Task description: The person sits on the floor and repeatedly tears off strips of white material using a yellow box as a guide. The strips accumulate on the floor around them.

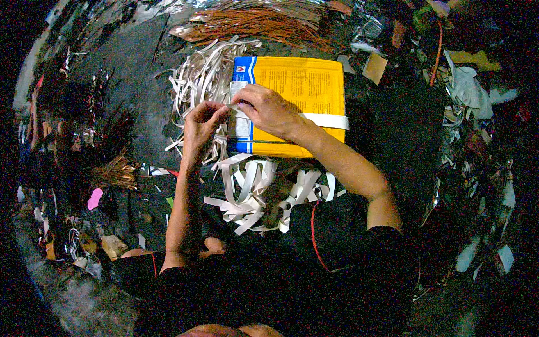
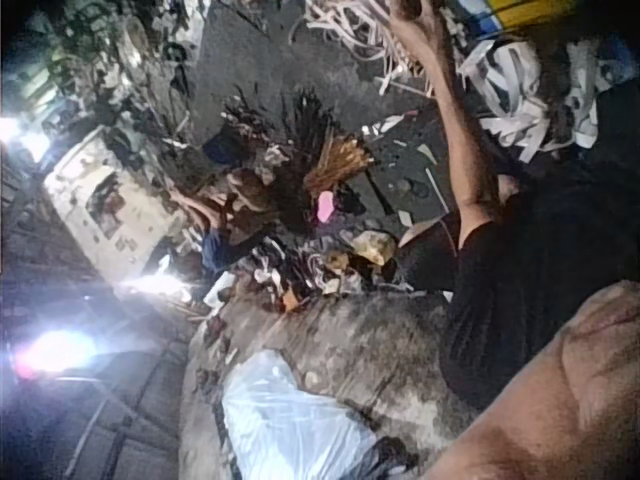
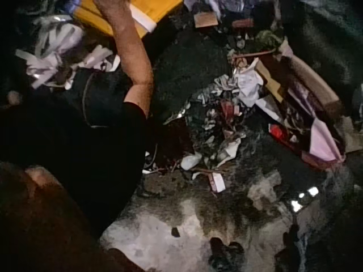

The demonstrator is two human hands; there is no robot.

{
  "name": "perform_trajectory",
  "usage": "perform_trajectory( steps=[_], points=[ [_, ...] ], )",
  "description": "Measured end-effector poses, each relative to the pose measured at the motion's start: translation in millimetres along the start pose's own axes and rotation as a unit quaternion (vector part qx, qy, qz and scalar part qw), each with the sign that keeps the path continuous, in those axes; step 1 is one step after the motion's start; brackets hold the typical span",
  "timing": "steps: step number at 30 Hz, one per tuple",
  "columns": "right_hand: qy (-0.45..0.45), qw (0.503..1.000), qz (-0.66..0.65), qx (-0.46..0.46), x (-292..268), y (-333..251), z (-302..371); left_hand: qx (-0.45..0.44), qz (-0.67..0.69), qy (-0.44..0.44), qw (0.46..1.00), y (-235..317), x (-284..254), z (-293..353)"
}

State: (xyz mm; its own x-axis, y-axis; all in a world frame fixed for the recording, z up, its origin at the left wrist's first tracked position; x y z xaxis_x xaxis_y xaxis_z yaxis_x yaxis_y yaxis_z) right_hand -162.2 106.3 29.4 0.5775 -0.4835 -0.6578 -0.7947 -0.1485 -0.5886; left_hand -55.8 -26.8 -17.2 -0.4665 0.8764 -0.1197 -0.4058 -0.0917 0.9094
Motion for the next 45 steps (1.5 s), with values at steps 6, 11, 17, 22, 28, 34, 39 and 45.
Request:
perform_trajectory(
  steps=[6,11,17,22,28,34,39,45],
  points=[
    [0.036,0.999,0.003,-0.018,1.8,-0.1,4.0,0.004,0.044,0.004,0.999,-2.7,5.4,-1.1],
    [0.043,0.997,0.042,-0.044,6.0,1.8,8.7,-0.037,0.100,-0.025,0.994,-12.9,10.0,-7.6],
    [-0.011,0.987,0.128,-0.100,10.2,-7.6,6.9,-0.059,0.142,-0.041,0.987,-21.6,11.2,-12.4],
    [0.026,0.990,0.117,-0.078,12.3,-10.4,5.9,-0.088,0.168,-0.020,0.982,-13.7,16.1,-11.1],
    [0.047,0.991,0.119,-0.049,12.2,-7.3,5.1,-0.054,0.176,-0.072,0.980,-28.0,9.0,-8.1],
    [0.031,0.985,0.160,-0.052,12.9,-10.2,1.6,-0.045,0.129,-0.001,0.991,-25.5,9.8,-4.9],
    [0.044,0.989,0.124,-0.062,15.3,-6.9,5.4,-0.134,0.285,-0.067,0.947,-38.7,15.0,-10.9],
    [0.038,0.991,0.117,-0.061,14.5,-5.2,5.7,-0.156,0.307,-0.077,0.936,-51.9,13.4,-21.8]
  ],
)
Point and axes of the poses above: each hand's wrist, its own z-axis away from the middle knuckle, its own x-axis out of the palm, y = z × x, the point moved 5 cm from there along -z, towards the middle knuckle, and after that the axes turned 15 degrees about -x, right-handed, at the moved point
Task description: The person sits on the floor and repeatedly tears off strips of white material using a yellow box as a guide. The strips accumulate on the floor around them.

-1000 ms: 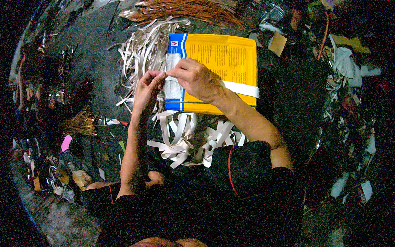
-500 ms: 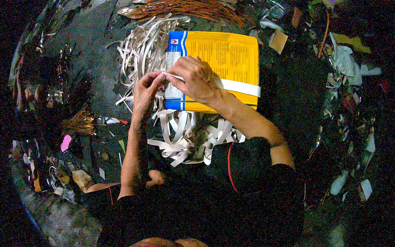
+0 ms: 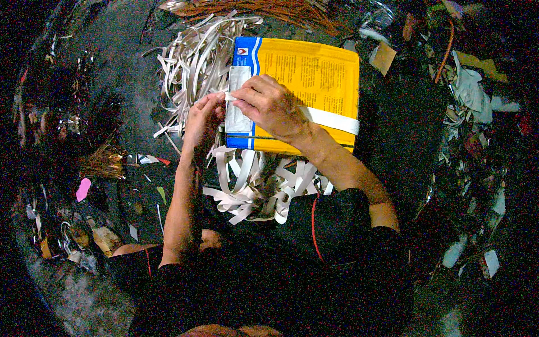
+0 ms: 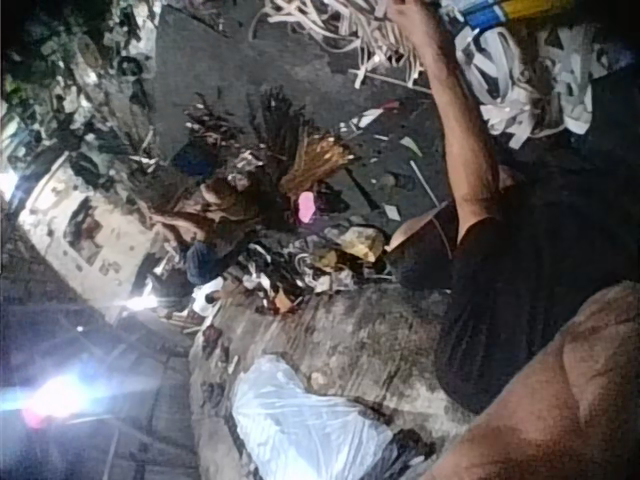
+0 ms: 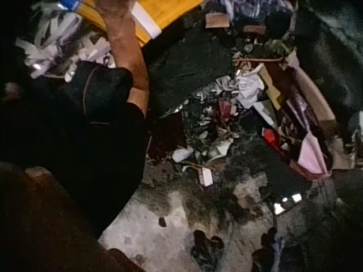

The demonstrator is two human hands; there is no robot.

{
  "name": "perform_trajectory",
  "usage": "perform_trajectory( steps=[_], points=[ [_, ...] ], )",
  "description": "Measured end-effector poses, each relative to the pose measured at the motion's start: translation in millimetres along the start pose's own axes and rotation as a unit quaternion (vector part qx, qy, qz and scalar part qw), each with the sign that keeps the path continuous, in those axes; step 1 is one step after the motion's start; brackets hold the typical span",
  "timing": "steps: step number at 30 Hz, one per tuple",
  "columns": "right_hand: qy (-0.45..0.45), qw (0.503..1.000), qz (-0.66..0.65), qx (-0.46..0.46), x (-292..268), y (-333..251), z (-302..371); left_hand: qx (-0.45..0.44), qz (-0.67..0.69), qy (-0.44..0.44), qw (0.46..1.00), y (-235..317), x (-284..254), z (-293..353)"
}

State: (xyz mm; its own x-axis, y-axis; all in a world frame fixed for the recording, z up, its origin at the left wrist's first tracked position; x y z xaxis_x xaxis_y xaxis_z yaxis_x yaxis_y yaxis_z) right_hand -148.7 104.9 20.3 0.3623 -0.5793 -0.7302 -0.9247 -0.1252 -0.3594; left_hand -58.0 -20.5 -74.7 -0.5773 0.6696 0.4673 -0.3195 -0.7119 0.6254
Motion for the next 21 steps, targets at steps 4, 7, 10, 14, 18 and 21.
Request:
perform_trajectory(
  steps=[4,7,10,14,18,21],
  points=[
    [0.002,1.000,-0.015,0.002,-1.1,0.1,-0.2,0.000,-0.014,0.033,0.999,-5.1,-19.5,-11.1],
    [-0.007,1.000,-0.024,0.008,-2.0,0.1,-0.7,0.010,-0.006,0.024,1.000,-7.3,-24.5,-16.9],
    [-0.006,0.999,-0.033,0.017,-2.2,1.0,1.0,0.001,-0.001,0.017,1.000,-8.5,-31.1,-23.1],
    [0.002,0.999,-0.042,0.010,1.6,1.6,0.0,-0.009,0.101,-0.018,0.995,-19.3,-54.1,-37.5],
    [0.006,0.999,-0.034,0.013,-0.9,3.8,0.1,-0.050,0.311,-0.135,0.939,-17.6,-3.2,-3.3],
    [0.005,0.999,-0.034,0.003,1.7,1.3,-1.9,0.053,0.020,0.019,0.998,-3.2,16.9,18.0]
  ],
)
Point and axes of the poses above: each hand's wrist, its own z-axis away from the middle knuckle, its own x-axis out of the palm, y = z × x, the point moved 5 cm from there along -z, towards the middle knuckle, and after that the axes turned 15 degrees about -x, right-handed, at the moved point
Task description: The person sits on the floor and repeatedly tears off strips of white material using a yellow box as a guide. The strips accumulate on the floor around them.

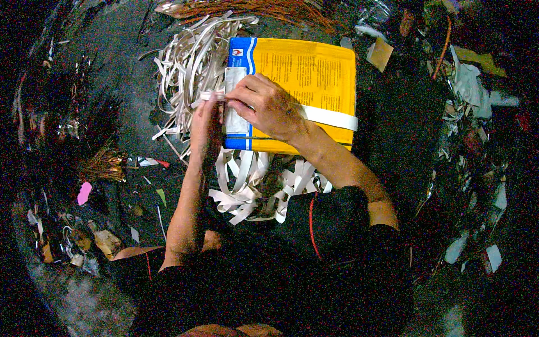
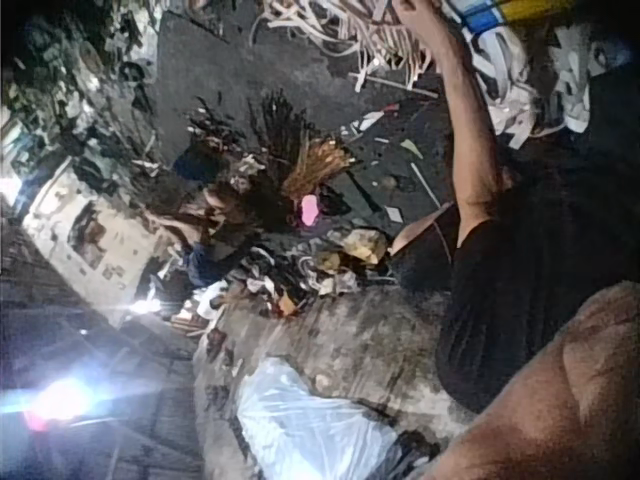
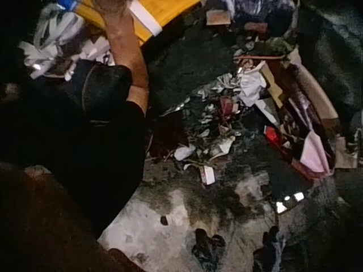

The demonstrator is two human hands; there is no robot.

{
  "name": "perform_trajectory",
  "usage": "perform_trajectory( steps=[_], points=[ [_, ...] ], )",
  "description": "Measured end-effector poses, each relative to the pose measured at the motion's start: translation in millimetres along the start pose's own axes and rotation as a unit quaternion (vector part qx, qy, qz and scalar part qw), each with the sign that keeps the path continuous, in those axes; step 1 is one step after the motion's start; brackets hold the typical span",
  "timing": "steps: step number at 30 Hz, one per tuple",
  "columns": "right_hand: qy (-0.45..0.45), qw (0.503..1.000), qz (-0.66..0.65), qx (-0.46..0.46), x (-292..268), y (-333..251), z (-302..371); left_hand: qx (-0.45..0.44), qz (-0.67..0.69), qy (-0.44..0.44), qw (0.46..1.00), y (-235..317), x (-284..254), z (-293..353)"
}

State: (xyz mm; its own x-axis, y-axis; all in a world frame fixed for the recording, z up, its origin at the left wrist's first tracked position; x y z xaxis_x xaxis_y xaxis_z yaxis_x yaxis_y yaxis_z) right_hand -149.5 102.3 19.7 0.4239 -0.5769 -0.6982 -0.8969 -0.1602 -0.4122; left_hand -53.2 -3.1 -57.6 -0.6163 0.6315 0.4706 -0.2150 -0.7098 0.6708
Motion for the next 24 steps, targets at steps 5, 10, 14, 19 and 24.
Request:
perform_trajectory(
  steps=[5,10,14,19,24],
  points=[
    [0.007,1.000,0.003,-0.001,-0.3,1.8,2.9,-0.064,0.013,0.043,0.997,-0.9,-2.4,-1.5],
    [0.006,1.000,-0.005,-0.003,-2.2,0.3,2.2,-0.062,0.051,0.031,0.996,-5.5,-16.8,-16.1],
    [0.002,1.000,-0.003,-0.001,-1.6,2.1,5.5,-0.063,0.028,0.037,0.997,-14.4,-39.8,-37.0],
    [-0.004,1.000,-0.014,0.012,-0.4,-0.7,0.8,-0.063,0.055,0.039,0.996,-28.0,-86.9,-67.4],
    [-0.004,1.000,-0.003,0.016,-1.1,2.5,3.4,-0.058,0.225,-0.027,0.972,-8.8,-38.5,-29.4]
  ],
)
Point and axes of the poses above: each hand's wrist, its own z-axis away from the middle knuckle, its own x-axis out of the palm, y = z × x, the point moved 5 cm from there along -z, towards the middle knuckle, and after that the axes turned 15 degrees about -x, right-handed, at the moved point
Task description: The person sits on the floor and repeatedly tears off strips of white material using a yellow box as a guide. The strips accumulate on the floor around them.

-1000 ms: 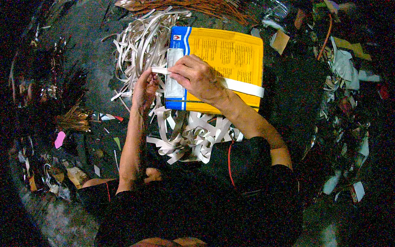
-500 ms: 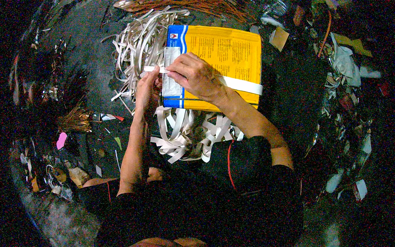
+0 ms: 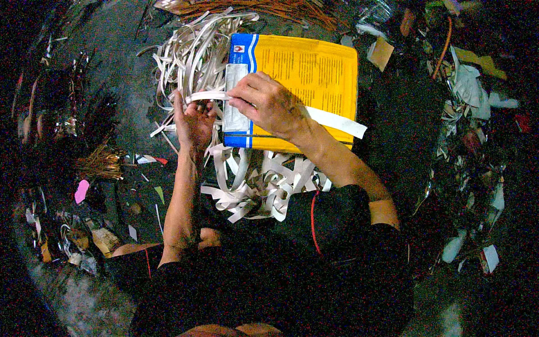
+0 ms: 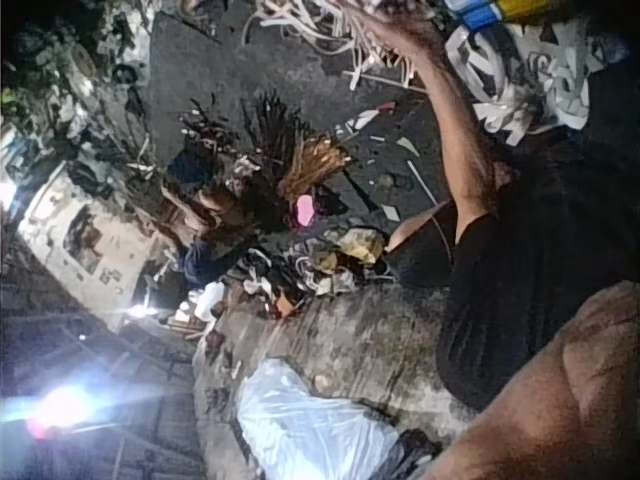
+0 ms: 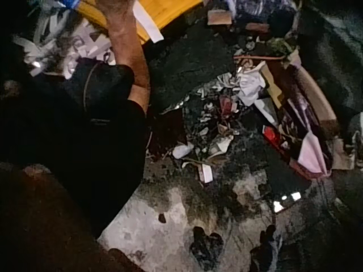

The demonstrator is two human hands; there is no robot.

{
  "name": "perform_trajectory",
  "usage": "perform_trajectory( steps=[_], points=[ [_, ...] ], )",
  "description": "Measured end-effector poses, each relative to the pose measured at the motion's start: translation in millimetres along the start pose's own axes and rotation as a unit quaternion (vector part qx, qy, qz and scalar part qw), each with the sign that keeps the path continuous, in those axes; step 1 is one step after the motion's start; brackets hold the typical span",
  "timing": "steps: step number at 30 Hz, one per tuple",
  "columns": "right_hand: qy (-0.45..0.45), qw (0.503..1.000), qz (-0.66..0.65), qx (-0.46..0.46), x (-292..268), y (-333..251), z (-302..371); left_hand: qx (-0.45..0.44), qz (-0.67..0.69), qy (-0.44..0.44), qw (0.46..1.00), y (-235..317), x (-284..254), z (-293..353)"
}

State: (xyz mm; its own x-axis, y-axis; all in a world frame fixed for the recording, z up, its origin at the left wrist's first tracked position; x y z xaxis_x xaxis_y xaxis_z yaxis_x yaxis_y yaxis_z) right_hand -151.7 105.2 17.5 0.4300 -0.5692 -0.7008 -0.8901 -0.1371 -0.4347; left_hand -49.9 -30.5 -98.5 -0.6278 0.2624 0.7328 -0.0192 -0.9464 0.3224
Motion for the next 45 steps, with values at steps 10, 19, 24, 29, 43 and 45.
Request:
perform_trajectory(
  steps=[10,19,24,29,43,45],
  points=[
    [0.006,1.000,0.008,-0.021,-2.9,-3.8,-1.4,0.006,-0.261,0.071,0.963,-1.9,11.7,6.3],
    [0.003,0.999,0.012,-0.036,-1.3,-6.5,-3.3,0.012,-0.229,0.091,0.969,19.7,-51.5,-33.3],
    [0.007,0.999,0.030,-0.037,-0.7,-4.9,-2.1,-0.042,0.049,0.035,0.997,9.2,-20.3,-7.2],
    [0.006,1.000,0.018,-0.025,-0.1,-7.9,-4.6,0.071,-0.312,0.085,0.944,-6.4,39.9,33.7],
    [-0.002,0.999,0.029,-0.040,-1.3,-6.1,-3.1,0.001,-0.280,0.059,0.958,12.3,-12.0,-8.4],
    [-0.007,0.998,0.037,-0.042,-0.7,-6.1,-5.1,0.000,-0.291,0.062,0.955,11.5,-13.1,-9.5]
  ],
)
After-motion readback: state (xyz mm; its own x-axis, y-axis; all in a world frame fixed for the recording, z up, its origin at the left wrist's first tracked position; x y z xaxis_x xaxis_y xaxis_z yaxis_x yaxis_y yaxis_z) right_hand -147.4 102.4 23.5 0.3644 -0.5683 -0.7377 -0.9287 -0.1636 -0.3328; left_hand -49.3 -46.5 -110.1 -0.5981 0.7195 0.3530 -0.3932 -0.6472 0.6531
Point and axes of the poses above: each hand's wrist, its own z-axis away from the middle knuckle, its own x-axis out of the palm, y = z × x, the point moved 5 cm from there along -z, towards the middle knuckle, and after that the axes turned 15 degrees about -x, right-handed, at the moved point
